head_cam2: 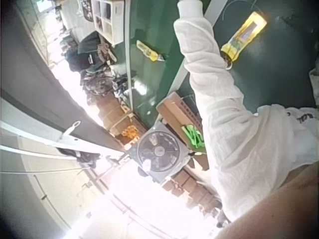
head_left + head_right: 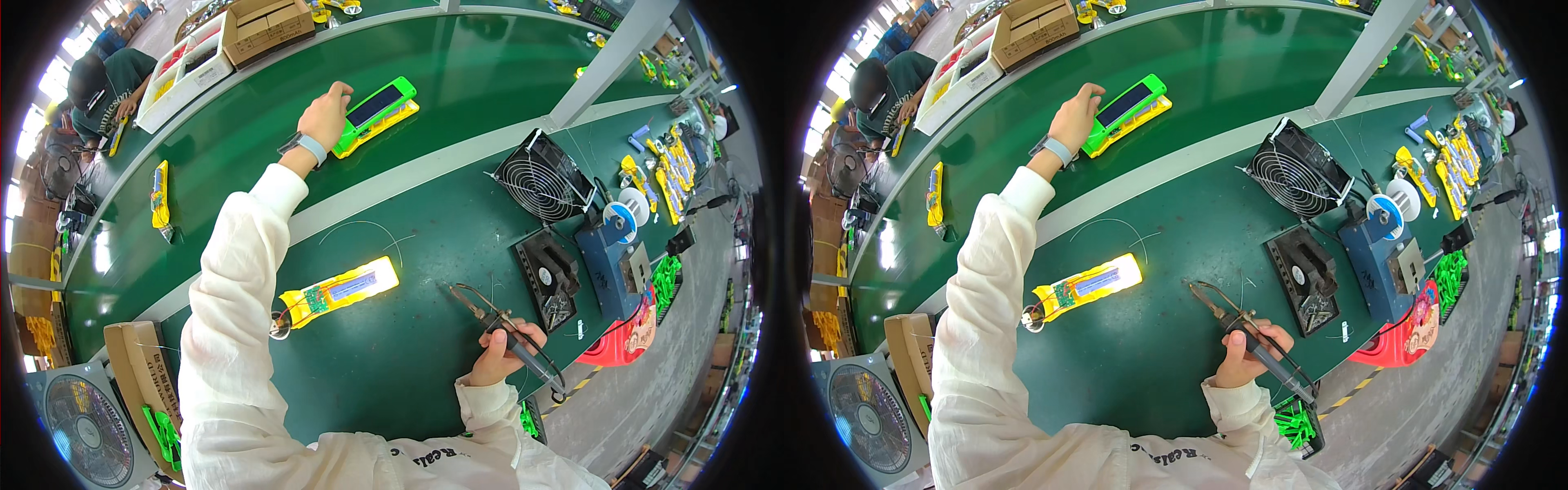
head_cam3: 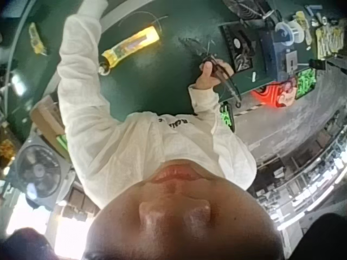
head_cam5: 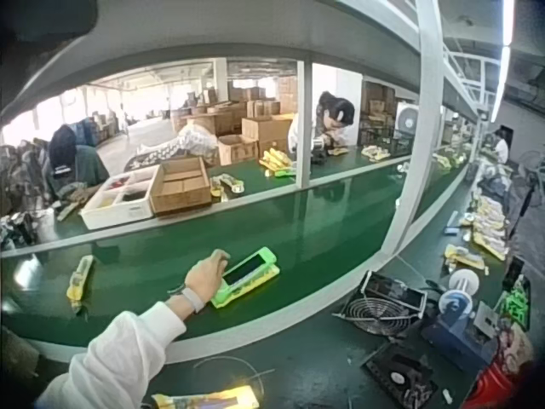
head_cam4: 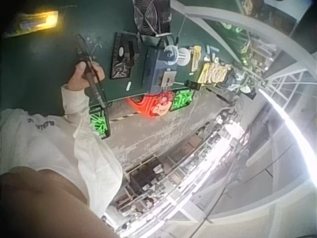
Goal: The recorder uses a soldering iron to connect wires and components inside yellow and green plastic flashlight housings on a factory assembly line.
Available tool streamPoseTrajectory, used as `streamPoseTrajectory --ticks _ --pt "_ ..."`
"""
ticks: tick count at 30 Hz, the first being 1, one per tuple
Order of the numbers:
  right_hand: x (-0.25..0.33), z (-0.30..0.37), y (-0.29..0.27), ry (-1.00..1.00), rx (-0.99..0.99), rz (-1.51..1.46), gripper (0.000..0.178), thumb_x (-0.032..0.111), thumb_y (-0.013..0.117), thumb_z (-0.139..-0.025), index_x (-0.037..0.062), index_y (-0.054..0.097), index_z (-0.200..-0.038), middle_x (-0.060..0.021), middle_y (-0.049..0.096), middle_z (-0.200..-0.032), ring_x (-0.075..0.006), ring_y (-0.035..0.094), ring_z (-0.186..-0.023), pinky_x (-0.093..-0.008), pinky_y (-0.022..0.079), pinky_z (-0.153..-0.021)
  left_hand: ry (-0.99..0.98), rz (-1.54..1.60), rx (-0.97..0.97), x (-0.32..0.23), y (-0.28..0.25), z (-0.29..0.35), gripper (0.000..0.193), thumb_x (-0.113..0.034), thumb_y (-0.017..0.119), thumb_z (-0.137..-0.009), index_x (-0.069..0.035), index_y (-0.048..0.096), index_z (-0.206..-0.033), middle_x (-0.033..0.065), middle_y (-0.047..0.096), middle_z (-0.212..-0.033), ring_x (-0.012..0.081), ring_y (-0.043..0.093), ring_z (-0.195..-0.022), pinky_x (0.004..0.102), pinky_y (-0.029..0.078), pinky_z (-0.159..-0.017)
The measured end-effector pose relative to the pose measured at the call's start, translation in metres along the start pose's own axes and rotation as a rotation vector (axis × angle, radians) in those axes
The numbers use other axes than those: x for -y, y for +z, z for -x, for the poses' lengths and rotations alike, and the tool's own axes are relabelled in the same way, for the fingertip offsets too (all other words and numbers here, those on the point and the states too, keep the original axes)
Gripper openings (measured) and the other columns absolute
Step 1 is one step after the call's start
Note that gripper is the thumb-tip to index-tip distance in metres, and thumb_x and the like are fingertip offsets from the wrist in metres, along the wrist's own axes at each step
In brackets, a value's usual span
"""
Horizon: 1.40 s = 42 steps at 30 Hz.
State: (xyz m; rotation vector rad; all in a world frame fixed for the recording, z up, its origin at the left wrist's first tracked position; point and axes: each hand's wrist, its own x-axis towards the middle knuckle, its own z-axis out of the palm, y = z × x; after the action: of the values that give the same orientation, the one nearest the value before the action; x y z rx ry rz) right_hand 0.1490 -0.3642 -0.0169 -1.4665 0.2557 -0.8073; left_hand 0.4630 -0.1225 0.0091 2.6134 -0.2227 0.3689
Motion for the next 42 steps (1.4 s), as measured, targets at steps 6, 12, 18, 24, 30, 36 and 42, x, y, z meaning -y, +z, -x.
streamPoseTrajectory --ticks 6,12,18,24,30,36,42 --pt "0.0 0.001 -0.002 0.099 -0.025 -0.007 0.043 0.025 0.066 -0.074 0.0101 0.035 -0.099 -0.0064 0.046 -0.071 -0.0104 0.045 -0.048 -0.0194 0.038 -0.044 0.252 -0.293 0.091 -0.033 -0.004 0.031 0.04 -0.032 0.053 -0.084 -0.012 0.046 -0.118 0.0178 0.058 -0.093 0.0327 0.058 -0.085 0.0401 0.046 -0.072" --pt "-0.001 0.001 -0.002 0.023 -0.086 0.011 0.041 0.03 0.065 -0.076 0.011 0.035 -0.098 -0.0046 0.045 -0.074 -0.0096 0.043 -0.05 -0.0174 0.036 -0.041 0.4 -0.273 -0.024 -0.04 0.033 -0.009 0.053 -0.024 0.062 -0.077 -0.014 0.04 -0.125 0.0158 0.053 -0.095 0.0326 0.056 -0.081 0.0405 0.045 -0.072" --pt "-0.002 0.003 0.003 -0.033 -0.047 0.048 0.039 0.029 0.064 -0.078 0.0106 0.035 -0.098 -0.0048 0.046 -0.076 -0.0096 0.045 -0.052 -0.0174 0.037 -0.042 0.393 -0.361 0.045 -0.056 0.055 -0.051 0.057 -0.031 0.059 -0.08 -0.017 0.035 -0.129 0.0172 0.051 -0.105 0.0334 0.055 -0.094 0.0403 0.039 -0.083" --pt "-0.009 0.004 -0.003 -0.1 -0.086 0.083 0.038 0.024 0.063 -0.079 0.0092 0.036 -0.103 -0.0056 0.047 -0.08 -0.01 0.045 -0.052 -0.0187 0.037 -0.043 0.283 -0.273 -0.136 -0.039 -0.013 0.001 0.046 -0.036 0.057 -0.079 -0.012 0.048 -0.117 0.0165 0.055 -0.104 0.0324 0.056 -0.093 0.04 0.043 -0.08" --pt "0.0 0.0 -0.001 -0.088 -0.039 0.014 0.032 0.015 0.063 -0.078 0.0078 0.04 -0.099 -0.0068 0.048 -0.072 -0.0111 0.043 -0.05 -0.0211 0.036 -0.045 0.19 0.05 0.243 0.004 -0.129 0.19 0.053 -0.039 0.061 -0.077 -0.002 0.049 -0.113 0.0173 0.054 -0.107 0.0334 0.052 -0.099 0.0368 0.042 -0.085" --pt "-0.005 0.002 0.0 -0.096 0.012 -0.033 0.026 0.014 0.059 -0.082 0.007 0.038 -0.096 -0.0061 0.049 -0.07 -0.0099 0.043 -0.051 -0.0213 0.035 -0.047 0.144 0.003 0.027 -0.006 -0.102 0.3 0.058 -0.02 0.071 -0.066 -0.005 0.046 -0.117 0.0106 0.052 -0.096 0.0274 0.051 -0.086 0.0359 0.041 -0.077" --pt "0.001 0.047 0.007 0.069 0.036 -0.225 0.023 0.015 0.058 -0.084 0.0033 0.045 -0.099 -0.0048 0.054 -0.076 -0.0093 0.047 -0.059 -0.0209 0.037 -0.051 -0.034 0.108 0.02 0.003 -0.126 0.363 0.052 -0.012 0.07 -0.066 -0.01 0.049 -0.113 0.0079 0.054 -0.099 0.0258 0.051 -0.091 0.0345 0.039 -0.081"
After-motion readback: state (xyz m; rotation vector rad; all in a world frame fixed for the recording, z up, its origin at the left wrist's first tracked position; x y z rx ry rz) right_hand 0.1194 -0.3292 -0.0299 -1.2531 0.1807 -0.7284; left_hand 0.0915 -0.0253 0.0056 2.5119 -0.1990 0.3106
